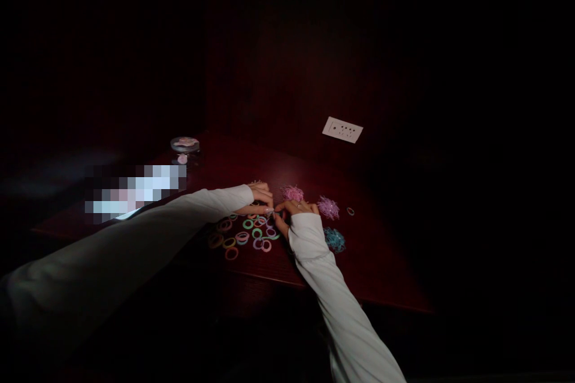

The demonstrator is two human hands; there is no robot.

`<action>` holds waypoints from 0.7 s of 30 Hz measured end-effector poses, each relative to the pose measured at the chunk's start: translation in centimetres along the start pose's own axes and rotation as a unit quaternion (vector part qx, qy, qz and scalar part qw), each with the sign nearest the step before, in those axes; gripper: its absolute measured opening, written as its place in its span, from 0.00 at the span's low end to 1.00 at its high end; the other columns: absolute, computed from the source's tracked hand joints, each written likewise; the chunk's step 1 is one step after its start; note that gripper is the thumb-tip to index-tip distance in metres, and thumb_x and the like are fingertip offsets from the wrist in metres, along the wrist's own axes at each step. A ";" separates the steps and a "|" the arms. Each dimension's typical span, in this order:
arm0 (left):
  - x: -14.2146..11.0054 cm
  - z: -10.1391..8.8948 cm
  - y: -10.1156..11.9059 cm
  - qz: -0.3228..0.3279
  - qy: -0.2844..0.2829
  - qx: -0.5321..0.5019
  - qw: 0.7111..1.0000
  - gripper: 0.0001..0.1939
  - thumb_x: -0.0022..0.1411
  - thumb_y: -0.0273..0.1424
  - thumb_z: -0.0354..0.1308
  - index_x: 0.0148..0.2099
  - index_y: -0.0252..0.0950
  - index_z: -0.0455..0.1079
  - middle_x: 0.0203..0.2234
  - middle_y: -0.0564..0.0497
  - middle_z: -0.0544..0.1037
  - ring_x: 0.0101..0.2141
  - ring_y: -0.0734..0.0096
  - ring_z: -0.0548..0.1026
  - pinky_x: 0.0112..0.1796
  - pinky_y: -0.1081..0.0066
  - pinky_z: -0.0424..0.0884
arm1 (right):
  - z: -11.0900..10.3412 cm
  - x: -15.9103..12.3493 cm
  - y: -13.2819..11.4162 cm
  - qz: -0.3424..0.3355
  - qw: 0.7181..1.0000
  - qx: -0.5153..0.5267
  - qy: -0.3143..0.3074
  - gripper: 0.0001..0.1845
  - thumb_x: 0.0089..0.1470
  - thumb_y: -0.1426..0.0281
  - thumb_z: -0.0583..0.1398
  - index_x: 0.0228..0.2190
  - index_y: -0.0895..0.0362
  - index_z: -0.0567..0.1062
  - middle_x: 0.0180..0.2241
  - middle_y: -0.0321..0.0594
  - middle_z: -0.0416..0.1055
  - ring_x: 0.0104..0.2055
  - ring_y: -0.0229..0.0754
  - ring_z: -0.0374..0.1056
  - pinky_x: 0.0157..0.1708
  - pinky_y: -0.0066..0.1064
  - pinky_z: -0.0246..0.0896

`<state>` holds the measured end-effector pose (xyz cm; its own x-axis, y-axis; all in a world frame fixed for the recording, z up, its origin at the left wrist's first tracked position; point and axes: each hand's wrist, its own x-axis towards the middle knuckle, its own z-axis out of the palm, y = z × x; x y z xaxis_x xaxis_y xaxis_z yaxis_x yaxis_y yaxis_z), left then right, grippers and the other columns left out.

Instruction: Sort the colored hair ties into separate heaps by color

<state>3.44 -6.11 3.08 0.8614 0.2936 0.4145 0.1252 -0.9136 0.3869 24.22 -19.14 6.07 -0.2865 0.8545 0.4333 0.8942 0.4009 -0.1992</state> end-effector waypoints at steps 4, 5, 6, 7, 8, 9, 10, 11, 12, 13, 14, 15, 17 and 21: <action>-0.1 -0.1 -0.1 -0.006 0.004 -0.012 1.000 0.16 0.75 0.42 0.57 0.37 0.41 0.79 0.31 0.51 0.77 0.41 0.63 0.72 0.46 0.68 0.64 | -0.4 -0.1 -0.5 0.000 1.000 0.005 -0.005 0.10 0.64 0.62 0.62 0.42 0.51 0.82 0.33 0.38 0.79 0.38 0.46 0.70 0.45 0.37 0.52; -0.1 -0.1 -0.1 -0.006 0.003 -0.014 1.000 0.17 0.75 0.43 0.57 0.37 0.42 0.79 0.31 0.52 0.77 0.41 0.64 0.72 0.46 0.68 0.64 | -0.6 -0.2 -0.7 0.000 1.000 0.003 -0.002 0.10 0.65 0.62 0.62 0.42 0.51 0.82 0.33 0.38 0.79 0.39 0.46 0.71 0.46 0.37 0.52; 0.0 -0.1 -0.1 -0.007 0.004 -0.016 1.000 0.18 0.75 0.45 0.58 0.37 0.42 0.79 0.30 0.52 0.77 0.41 0.64 0.72 0.46 0.68 0.64 | -0.7 -0.3 -1.0 0.000 1.000 0.000 0.002 0.11 0.65 0.62 0.61 0.42 0.51 0.82 0.34 0.39 0.80 0.39 0.46 0.71 0.46 0.37 0.52; 0.0 -0.1 -0.1 -0.008 0.004 -0.017 1.000 0.18 0.74 0.47 0.58 0.37 0.42 0.80 0.30 0.52 0.77 0.40 0.64 0.72 0.45 0.68 0.64 | -0.9 -0.4 -1.2 0.000 1.000 -0.003 0.006 0.11 0.66 0.63 0.60 0.42 0.51 0.82 0.34 0.39 0.80 0.40 0.47 0.71 0.46 0.37 0.53; -0.1 -0.2 -0.1 -0.009 0.002 -0.019 1.000 0.19 0.73 0.48 0.59 0.37 0.42 0.80 0.31 0.52 0.77 0.40 0.64 0.72 0.45 0.68 0.64 | -1.0 -0.4 -1.5 0.000 1.000 -0.006 0.010 0.11 0.66 0.63 0.60 0.42 0.52 0.82 0.34 0.40 0.80 0.40 0.47 0.71 0.47 0.37 0.53; -0.1 -0.2 -0.1 -0.008 0.000 -0.022 1.000 0.19 0.73 0.49 0.59 0.38 0.42 0.80 0.31 0.51 0.77 0.40 0.64 0.72 0.45 0.68 0.64 | -1.2 -0.5 -1.7 0.000 1.000 -0.009 0.013 0.11 0.66 0.63 0.60 0.42 0.52 0.82 0.34 0.40 0.80 0.41 0.47 0.71 0.47 0.37 0.53; -0.1 -0.3 -0.1 -0.005 -0.003 -0.024 1.000 0.19 0.73 0.49 0.59 0.38 0.42 0.80 0.32 0.51 0.78 0.40 0.63 0.72 0.46 0.68 0.65 | -1.2 -0.6 -1.9 0.000 1.000 -0.010 0.014 0.11 0.66 0.63 0.60 0.42 0.52 0.82 0.34 0.40 0.80 0.41 0.47 0.72 0.48 0.37 0.54; -0.1 -0.3 -0.1 -0.001 -0.008 -0.026 1.000 0.19 0.74 0.49 0.58 0.38 0.42 0.80 0.32 0.51 0.78 0.40 0.63 0.72 0.46 0.67 0.65 | -1.2 -0.6 -2.0 0.000 1.000 -0.011 0.014 0.11 0.65 0.63 0.60 0.42 0.52 0.82 0.34 0.40 0.80 0.41 0.47 0.72 0.48 0.37 0.54; -0.1 -0.3 -0.2 0.003 -0.012 -0.027 1.000 0.19 0.75 0.47 0.56 0.38 0.42 0.80 0.32 0.51 0.79 0.40 0.63 0.73 0.47 0.67 0.65 | -1.2 -0.6 -2.0 0.001 1.000 -0.010 0.015 0.11 0.65 0.63 0.60 0.42 0.52 0.82 0.34 0.39 0.80 0.41 0.47 0.72 0.48 0.37 0.54; -0.1 -0.3 -0.2 0.005 -0.015 -0.025 1.000 0.19 0.75 0.46 0.55 0.38 0.41 0.80 0.32 0.51 0.79 0.40 0.63 0.73 0.48 0.67 0.65 | -1.1 -0.6 -2.0 0.002 1.000 -0.008 0.016 0.10 0.65 0.63 0.61 0.42 0.52 0.82 0.34 0.39 0.80 0.41 0.47 0.72 0.49 0.38 0.55; 0.0 -0.2 -0.3 0.003 -0.015 -0.022 1.000 0.19 0.76 0.45 0.55 0.37 0.41 0.80 0.32 0.51 0.79 0.40 0.63 0.73 0.48 0.67 0.65 | -1.0 -0.6 -1.8 0.004 1.000 -0.004 0.019 0.10 0.65 0.63 0.61 0.42 0.52 0.82 0.34 0.39 0.80 0.41 0.47 0.73 0.49 0.38 0.55; 0.0 -0.2 -0.3 -0.003 -0.014 -0.016 1.000 0.19 0.76 0.44 0.55 0.37 0.41 0.79 0.32 0.51 0.79 0.41 0.63 0.73 0.48 0.67 0.65 | -0.9 -0.5 -1.5 0.009 1.000 0.003 0.022 0.11 0.65 0.62 0.61 0.41 0.52 0.82 0.34 0.39 0.80 0.41 0.47 0.73 0.49 0.38 0.56; 0.1 -0.1 -0.5 -0.020 -0.009 -0.005 1.000 0.18 0.75 0.43 0.55 0.36 0.41 0.79 0.32 0.51 0.79 0.41 0.63 0.73 0.47 0.67 0.65 | -0.5 -0.4 -0.9 0.030 0.999 0.024 0.032 0.12 0.65 0.60 0.60 0.41 0.52 0.82 0.34 0.40 0.80 0.40 0.47 0.73 0.47 0.38 0.58; 0.1 0.1 -0.7 -0.043 0.007 0.008 0.999 0.18 0.74 0.43 0.58 0.34 0.40 0.78 0.33 0.51 0.79 0.41 0.63 0.74 0.46 0.67 0.66 | 0.2 0.0 -0.1 0.092 0.992 0.070 0.060 0.18 0.67 0.55 0.57 0.39 0.53 0.81 0.34 0.42 0.80 0.37 0.47 0.74 0.42 0.36 0.62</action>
<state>3.51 -5.47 2.82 0.8398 0.3748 0.3927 0.2064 -0.8895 0.4075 24.05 -19.14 5.86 -0.0730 0.8748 0.4790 0.8686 0.2918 -0.4005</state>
